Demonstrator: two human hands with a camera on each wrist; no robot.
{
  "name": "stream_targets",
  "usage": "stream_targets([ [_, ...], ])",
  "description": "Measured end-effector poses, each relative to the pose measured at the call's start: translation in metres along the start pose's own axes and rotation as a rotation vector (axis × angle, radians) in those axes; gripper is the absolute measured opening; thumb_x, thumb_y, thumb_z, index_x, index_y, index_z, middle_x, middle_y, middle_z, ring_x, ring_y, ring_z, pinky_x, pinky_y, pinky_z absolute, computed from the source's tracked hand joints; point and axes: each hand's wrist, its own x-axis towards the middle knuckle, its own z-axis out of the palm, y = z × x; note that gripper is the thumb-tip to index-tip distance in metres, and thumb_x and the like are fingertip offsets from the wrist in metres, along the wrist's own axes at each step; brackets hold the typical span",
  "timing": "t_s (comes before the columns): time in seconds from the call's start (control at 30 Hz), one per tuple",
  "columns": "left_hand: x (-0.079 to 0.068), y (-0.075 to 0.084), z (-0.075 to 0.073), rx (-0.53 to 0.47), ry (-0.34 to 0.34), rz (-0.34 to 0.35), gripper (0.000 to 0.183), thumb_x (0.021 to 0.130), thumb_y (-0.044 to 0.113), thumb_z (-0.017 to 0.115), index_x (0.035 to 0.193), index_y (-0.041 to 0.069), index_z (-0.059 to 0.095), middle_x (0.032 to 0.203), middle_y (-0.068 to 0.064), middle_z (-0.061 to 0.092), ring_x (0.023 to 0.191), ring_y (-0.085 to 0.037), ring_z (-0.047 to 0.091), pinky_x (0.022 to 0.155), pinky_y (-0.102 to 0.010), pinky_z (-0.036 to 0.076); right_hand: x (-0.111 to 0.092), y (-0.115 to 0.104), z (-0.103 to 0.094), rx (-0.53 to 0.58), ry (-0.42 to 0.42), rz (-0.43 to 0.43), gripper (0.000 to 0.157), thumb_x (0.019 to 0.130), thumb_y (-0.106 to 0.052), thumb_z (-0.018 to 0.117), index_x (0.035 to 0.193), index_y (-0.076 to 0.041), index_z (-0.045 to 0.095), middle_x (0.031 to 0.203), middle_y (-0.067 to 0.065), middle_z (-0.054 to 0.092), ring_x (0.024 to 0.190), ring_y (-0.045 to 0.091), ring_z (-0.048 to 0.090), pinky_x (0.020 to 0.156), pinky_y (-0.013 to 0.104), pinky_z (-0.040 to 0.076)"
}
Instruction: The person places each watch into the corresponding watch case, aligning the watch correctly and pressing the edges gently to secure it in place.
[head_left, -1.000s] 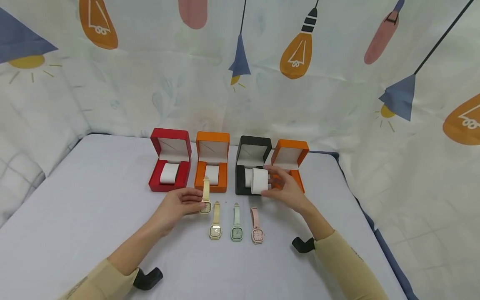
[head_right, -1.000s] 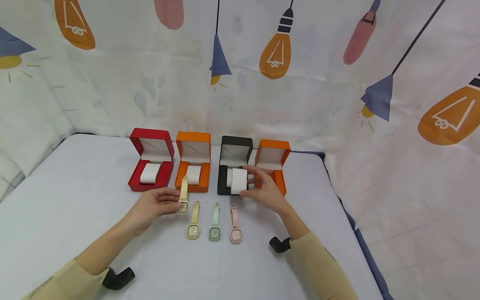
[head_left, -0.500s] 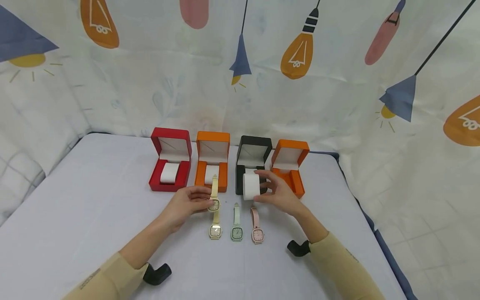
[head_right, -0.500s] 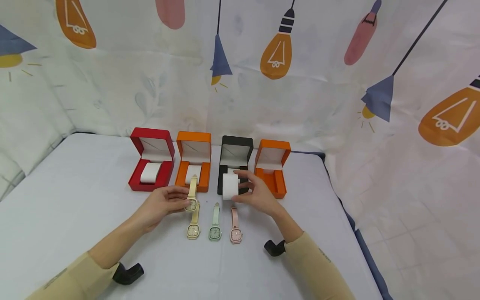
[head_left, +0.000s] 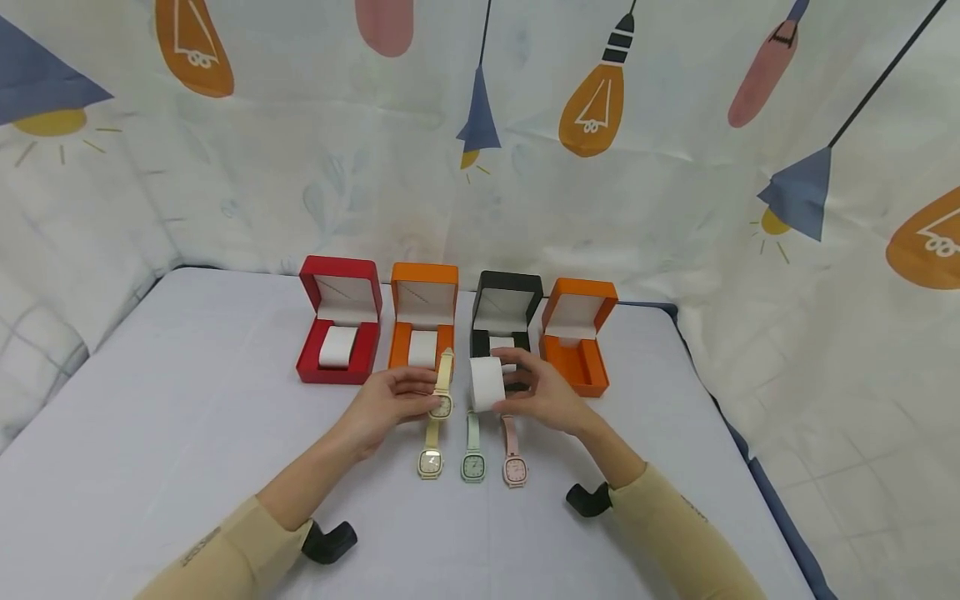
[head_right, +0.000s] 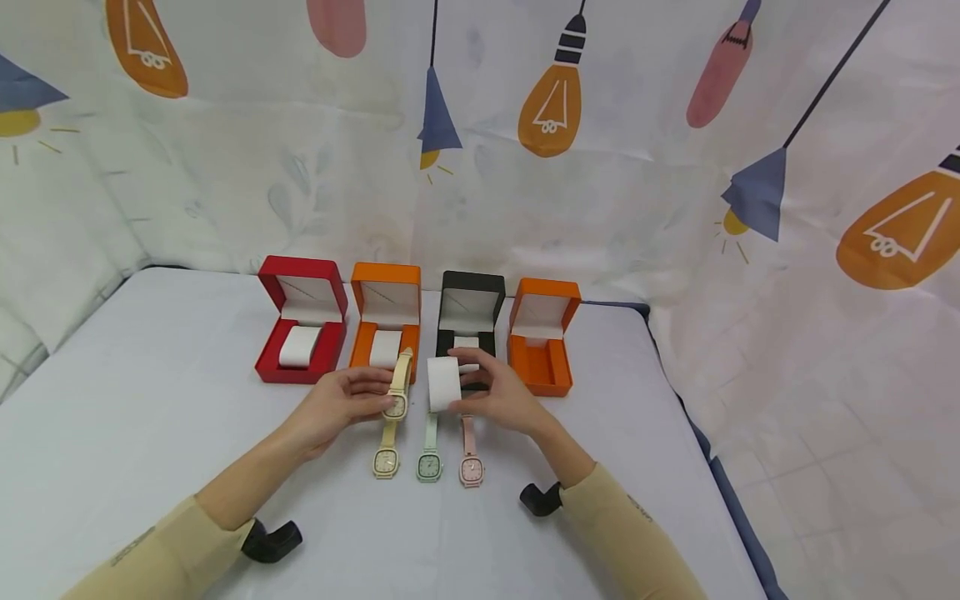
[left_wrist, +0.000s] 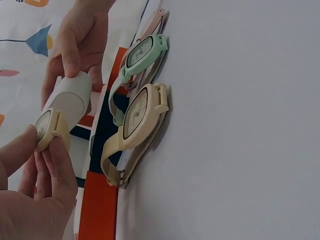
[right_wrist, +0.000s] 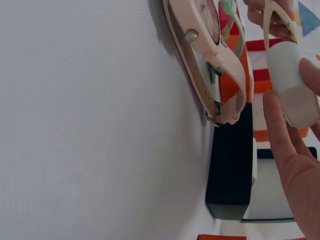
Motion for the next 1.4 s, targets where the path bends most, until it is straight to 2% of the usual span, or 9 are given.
stream_targets([
  [0.4, 0.004, 0.002, 0.008, 0.014, -0.020, -0.001, 0.044, 0.093, 0.009, 0.078, 0.132, -0.003, 0.062, 0.117, -0.016, 0.069, 0.102, -0.025, 0.069, 0.089, -0.034, 0.059, 0.001, -0.002, 0.006, -0.008, -0.055, 0.000, 0.077, 0.085, -0.005, 0.085, 0.151, -0.010, 0.048, 0.147, 0.003, 0.052, 0.119, 0.028, 0.061, 0.092, 0.035, 0.057],
  [0.73, 0.006, 0.002, 0.012, 0.012, -0.059, 0.041, 0.041, 0.092, 0.006, 0.078, 0.129, -0.005, 0.064, 0.115, -0.016, 0.070, 0.101, -0.025, 0.068, 0.088, -0.032, 0.058, 0.001, -0.001, 0.008, -0.028, -0.097, -0.011, 0.075, 0.084, -0.007, 0.086, 0.150, -0.016, 0.050, 0.148, 0.000, 0.051, 0.118, 0.027, 0.060, 0.092, 0.035, 0.057],
  [0.97, 0.007, 0.002, 0.010, 0.066, -0.076, 0.062, 0.038, 0.092, 0.008, 0.078, 0.127, -0.002, 0.068, 0.114, -0.014, 0.070, 0.103, -0.026, 0.067, 0.087, -0.029, 0.058, 0.002, -0.002, 0.008, -0.032, -0.112, -0.025, 0.076, 0.084, -0.006, 0.085, 0.151, -0.013, 0.049, 0.149, 0.002, 0.050, 0.118, 0.028, 0.060, 0.091, 0.035, 0.058],
  [1.2, 0.007, 0.001, 0.010, 0.084, -0.126, 0.080, 0.038, 0.093, 0.011, 0.078, 0.127, -0.002, 0.066, 0.111, -0.014, 0.072, 0.103, -0.026, 0.067, 0.087, -0.030, 0.058, 0.001, -0.002, 0.009, -0.018, -0.096, -0.015, 0.075, 0.084, -0.005, 0.086, 0.150, -0.014, 0.050, 0.147, 0.001, 0.052, 0.116, 0.027, 0.061, 0.091, 0.036, 0.058],
  [1.4, 0.008, 0.001, 0.013, 0.119, -0.101, 0.114, 0.031, 0.092, 0.014, 0.080, 0.119, 0.003, 0.068, 0.107, -0.011, 0.073, 0.100, -0.026, 0.069, 0.086, -0.029, 0.058, 0.002, 0.000, 0.010, -0.001, -0.074, -0.019, 0.076, 0.085, -0.004, 0.084, 0.151, -0.007, 0.046, 0.147, 0.003, 0.052, 0.114, 0.028, 0.061, 0.090, 0.037, 0.058],
])
